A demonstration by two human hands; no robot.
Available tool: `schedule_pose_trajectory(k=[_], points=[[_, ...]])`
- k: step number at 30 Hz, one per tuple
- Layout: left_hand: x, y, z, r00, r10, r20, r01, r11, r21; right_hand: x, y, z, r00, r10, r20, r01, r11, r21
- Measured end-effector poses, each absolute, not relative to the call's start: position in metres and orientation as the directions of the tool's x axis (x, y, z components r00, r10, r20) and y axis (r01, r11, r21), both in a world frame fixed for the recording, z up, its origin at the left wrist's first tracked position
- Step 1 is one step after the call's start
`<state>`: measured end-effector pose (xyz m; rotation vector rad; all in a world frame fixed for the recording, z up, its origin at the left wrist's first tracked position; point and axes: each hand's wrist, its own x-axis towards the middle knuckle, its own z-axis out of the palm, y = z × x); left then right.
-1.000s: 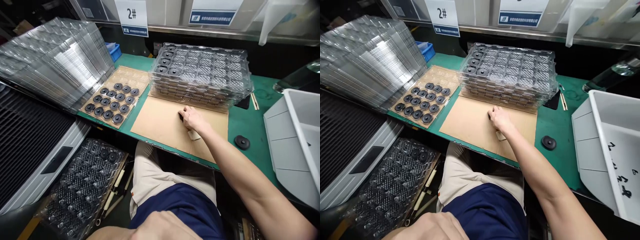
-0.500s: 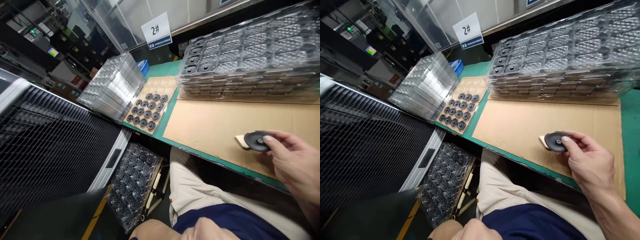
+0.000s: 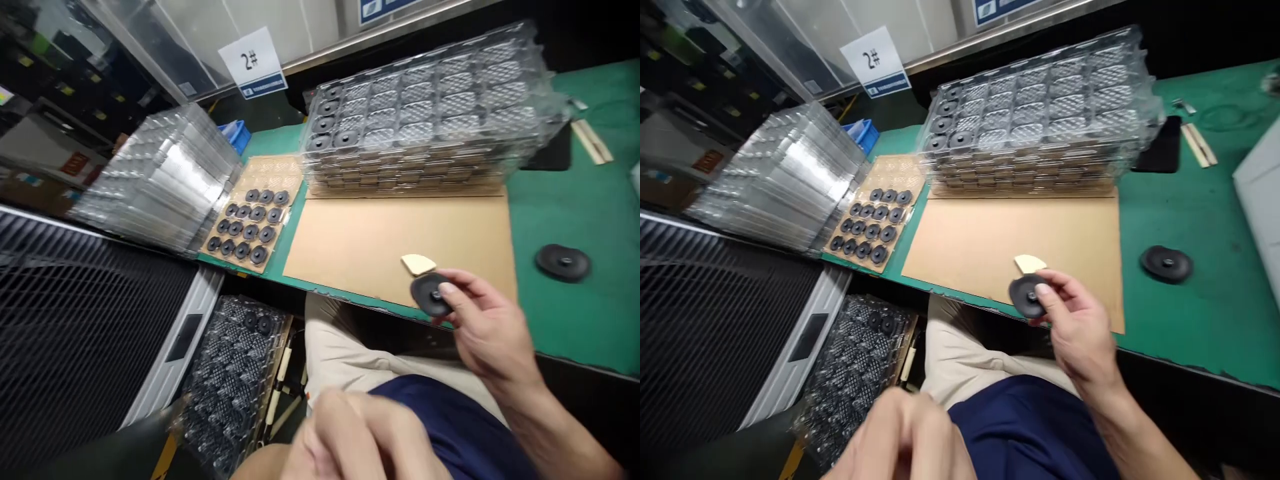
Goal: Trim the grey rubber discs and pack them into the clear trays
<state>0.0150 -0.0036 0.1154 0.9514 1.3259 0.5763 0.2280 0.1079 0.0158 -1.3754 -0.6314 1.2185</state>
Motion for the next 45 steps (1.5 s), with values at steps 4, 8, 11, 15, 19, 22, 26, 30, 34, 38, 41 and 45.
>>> schedule_pose_trajectory(k=[4,8,11,15,19,22,26,30,34,38,41,45], points=[[0.028,0.036,0.092,0.116,0.965,-0.234,-0.299,0.259,0.918,0.212,0.090,0.031,0.166,0.923,-0.348,-0.353,-0.274,-0.895],[0.028,0.053,0.055,0.056,0.984,-0.168,-0.317,0.177,0.932,0.197,0.074,0.040,0.055,0.935,-0.350,-0.389,-0.302,-0.870],[0.027,0.050,0.035,0.171,0.961,-0.218,-0.350,0.266,0.898,0.188,0.065,0.043,-0.014,0.936,-0.352,-0.396,-0.329,-0.857],[0.025,0.046,0.031,0.216,0.944,-0.250,-0.423,0.321,0.847,0.176,0.056,0.047,-0.084,0.935,-0.345,-0.412,-0.348,-0.842],[0.021,0.050,0.034,0.193,0.943,-0.269,-0.455,0.330,0.827,0.175,0.056,0.046,-0.181,0.931,-0.317,-0.371,-0.363,-0.855],[0.018,0.051,0.036,0.135,0.958,-0.252,-0.515,0.285,0.809,0.194,0.080,0.030,-0.128,0.979,-0.161,-0.060,-0.170,-0.984],[0.014,0.048,0.043,0.130,0.966,-0.223,-0.568,0.257,0.782,0.238,0.134,-0.007,-0.043,0.973,0.226,0.656,0.198,-0.729],[0.008,0.043,0.047,0.133,0.969,-0.207,-0.555,0.246,0.795,0.262,0.164,-0.031,-0.177,0.964,0.198,0.718,0.264,-0.644],[0.005,0.040,0.048,0.120,0.972,-0.204,-0.524,0.237,0.818,0.254,0.153,-0.022,-0.098,0.978,0.183,0.658,0.202,-0.726],[0.004,0.040,0.048,0.081,0.973,-0.216,-0.459,0.229,0.859,0.233,0.118,0.024,-0.115,0.989,0.095,0.512,0.141,-0.847],[0.005,0.041,0.048,0.035,0.977,-0.212,-0.415,0.208,0.886,0.218,0.091,0.065,-0.295,0.937,0.185,0.303,0.275,-0.912],[0.008,0.040,0.047,-0.021,0.982,-0.187,-0.417,0.162,0.894,0.210,0.066,0.094,-0.450,0.852,0.266,0.427,0.468,-0.774]])
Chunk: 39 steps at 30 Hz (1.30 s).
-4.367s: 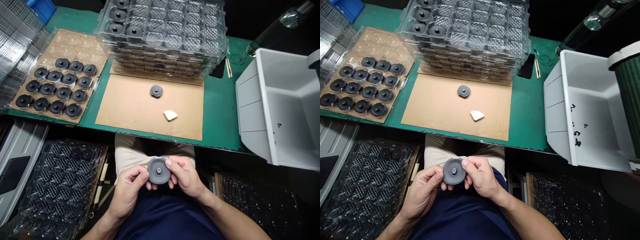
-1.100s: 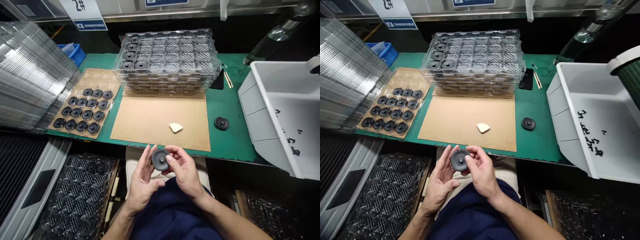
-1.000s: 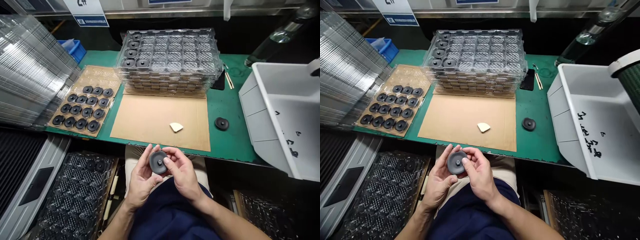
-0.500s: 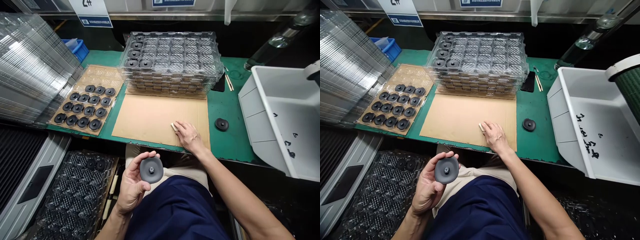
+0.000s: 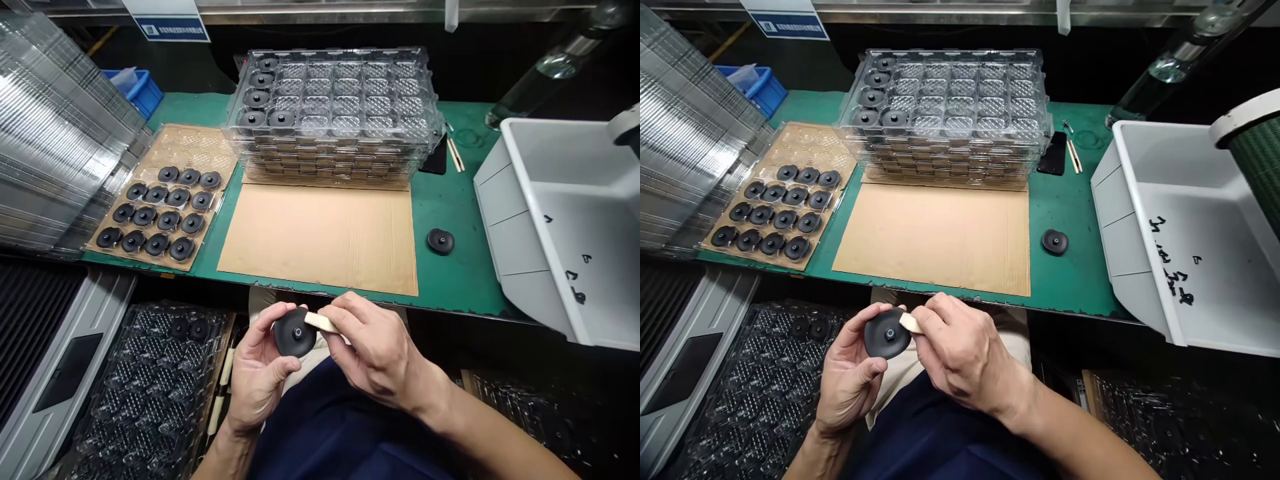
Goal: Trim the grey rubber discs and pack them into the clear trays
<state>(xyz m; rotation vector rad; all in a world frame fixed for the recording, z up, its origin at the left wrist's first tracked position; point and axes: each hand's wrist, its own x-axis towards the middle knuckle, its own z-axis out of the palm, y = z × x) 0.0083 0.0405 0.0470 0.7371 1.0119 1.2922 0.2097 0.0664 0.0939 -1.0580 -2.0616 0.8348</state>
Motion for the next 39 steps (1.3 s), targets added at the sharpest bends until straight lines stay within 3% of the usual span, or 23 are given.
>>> schedule_pose_trajectory(k=[4,8,12,15,19,23,29,39], points=[[0.011,0.039,0.049,-0.024,0.975,-0.220,-0.445,0.187,0.876,0.210,0.058,0.098,-0.521,0.836,0.171,0.448,0.438,-0.780],[0.012,0.038,0.054,-0.018,0.956,-0.294,-0.487,0.248,0.837,0.210,0.060,0.101,-0.461,0.874,0.152,0.518,0.405,-0.754],[0.010,0.038,0.059,0.013,0.946,-0.323,-0.527,0.281,0.802,0.210,0.063,0.108,-0.546,0.830,0.116,0.452,0.408,-0.793],[0.009,0.039,0.060,0.020,0.942,-0.335,-0.552,0.290,0.782,0.210,0.064,0.110,-0.479,0.870,0.118,0.512,0.386,-0.768],[0.007,0.038,0.060,0.061,0.932,-0.358,-0.591,0.323,0.740,0.211,0.065,0.111,-0.567,0.819,0.088,0.462,0.404,-0.790],[0.004,0.037,0.059,0.094,0.918,-0.384,-0.593,0.362,0.719,0.212,0.066,0.111,-0.507,0.856,0.102,0.536,0.406,-0.740],[0.001,0.034,0.059,0.180,0.883,-0.433,-0.605,0.446,0.660,0.213,0.071,0.110,-0.569,0.816,0.104,0.517,0.453,-0.726],[0.009,0.035,0.054,0.105,0.787,-0.608,-0.637,0.523,0.566,0.212,0.075,0.109,-0.598,0.795,0.104,0.567,0.511,-0.646]])
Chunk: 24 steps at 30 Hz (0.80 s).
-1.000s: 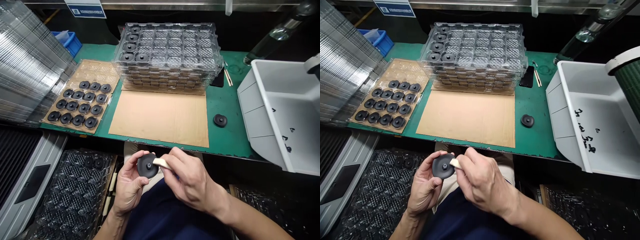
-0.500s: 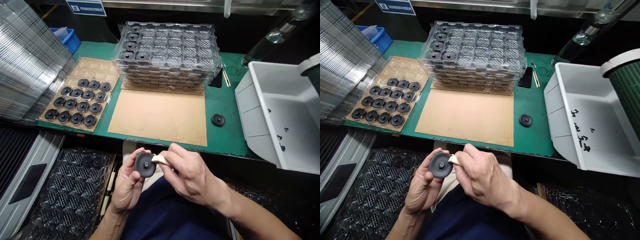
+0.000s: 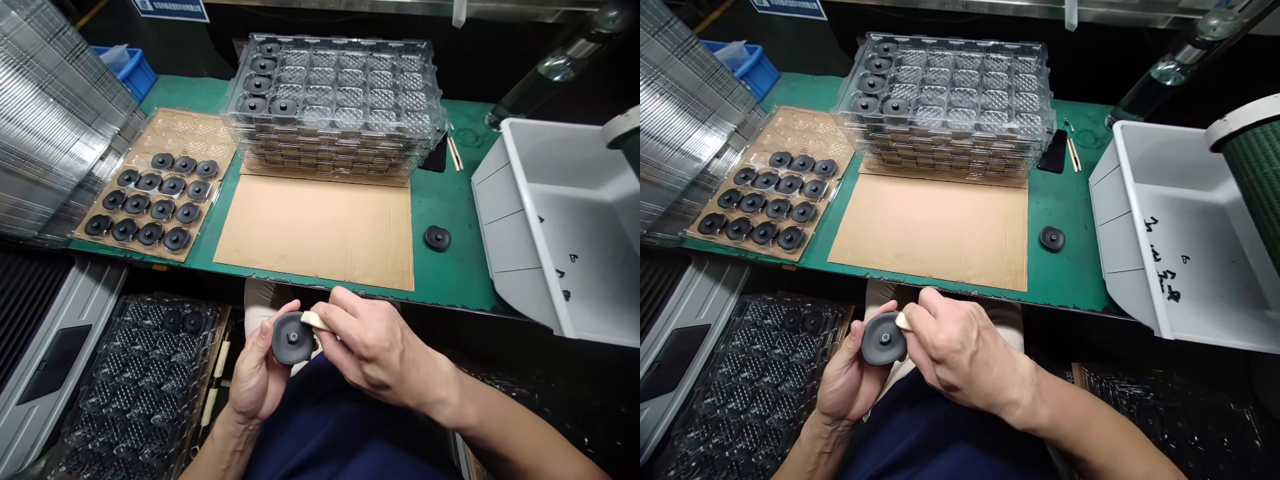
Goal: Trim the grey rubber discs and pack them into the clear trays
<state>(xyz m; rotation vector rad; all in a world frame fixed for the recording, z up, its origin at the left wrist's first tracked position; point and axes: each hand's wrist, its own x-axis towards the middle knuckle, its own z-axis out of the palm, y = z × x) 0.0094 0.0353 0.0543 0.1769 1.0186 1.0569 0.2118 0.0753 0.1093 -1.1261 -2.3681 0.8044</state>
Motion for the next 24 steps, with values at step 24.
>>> schedule_pose_trajectory(k=[24], points=[[0.009,0.041,0.046,0.146,0.799,-0.583,-0.617,0.534,0.578,0.202,0.067,0.106,-0.567,0.811,0.143,0.646,0.546,-0.533]])
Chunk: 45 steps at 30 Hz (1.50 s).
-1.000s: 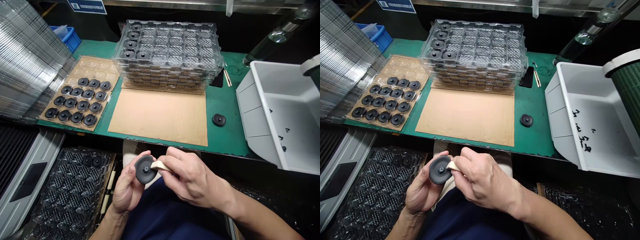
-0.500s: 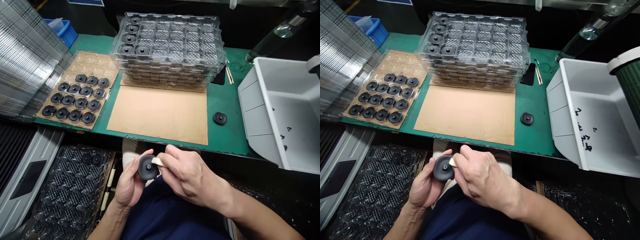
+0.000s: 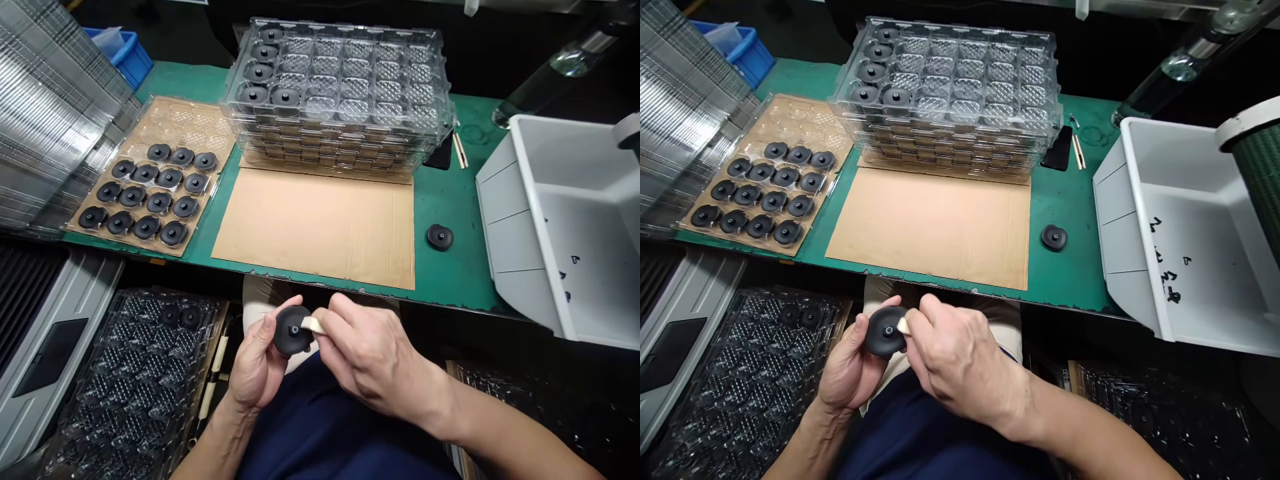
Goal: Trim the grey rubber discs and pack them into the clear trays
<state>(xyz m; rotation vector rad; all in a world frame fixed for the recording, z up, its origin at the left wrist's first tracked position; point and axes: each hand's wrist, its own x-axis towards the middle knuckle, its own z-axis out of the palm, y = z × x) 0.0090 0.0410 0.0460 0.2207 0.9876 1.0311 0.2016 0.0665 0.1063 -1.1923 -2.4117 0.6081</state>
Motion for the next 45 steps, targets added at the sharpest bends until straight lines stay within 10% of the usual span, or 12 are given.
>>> schedule_pose_trajectory(k=[11,19,26,41,45], points=[[0.010,0.044,0.045,-0.002,0.837,-0.547,-0.643,0.418,0.642,0.201,0.065,0.098,-0.557,0.822,0.120,0.656,0.523,-0.544],[0.010,0.044,0.035,0.342,0.763,-0.548,-0.622,0.621,0.477,0.197,0.085,0.100,-0.726,0.620,0.297,0.494,0.771,-0.402],[0.008,0.047,0.038,-0.046,0.834,-0.549,-0.673,0.380,0.635,0.197,0.074,0.089,-0.568,0.807,0.160,0.659,0.563,-0.499],[0.008,0.049,0.029,0.466,0.638,-0.613,-0.656,0.714,0.245,0.192,0.101,0.099,-0.850,0.472,0.235,0.388,0.862,-0.326],[0.004,0.054,0.033,0.256,0.781,-0.569,-0.759,0.527,0.383,0.189,0.097,0.091,-0.673,0.689,0.269,0.563,0.713,-0.418]])
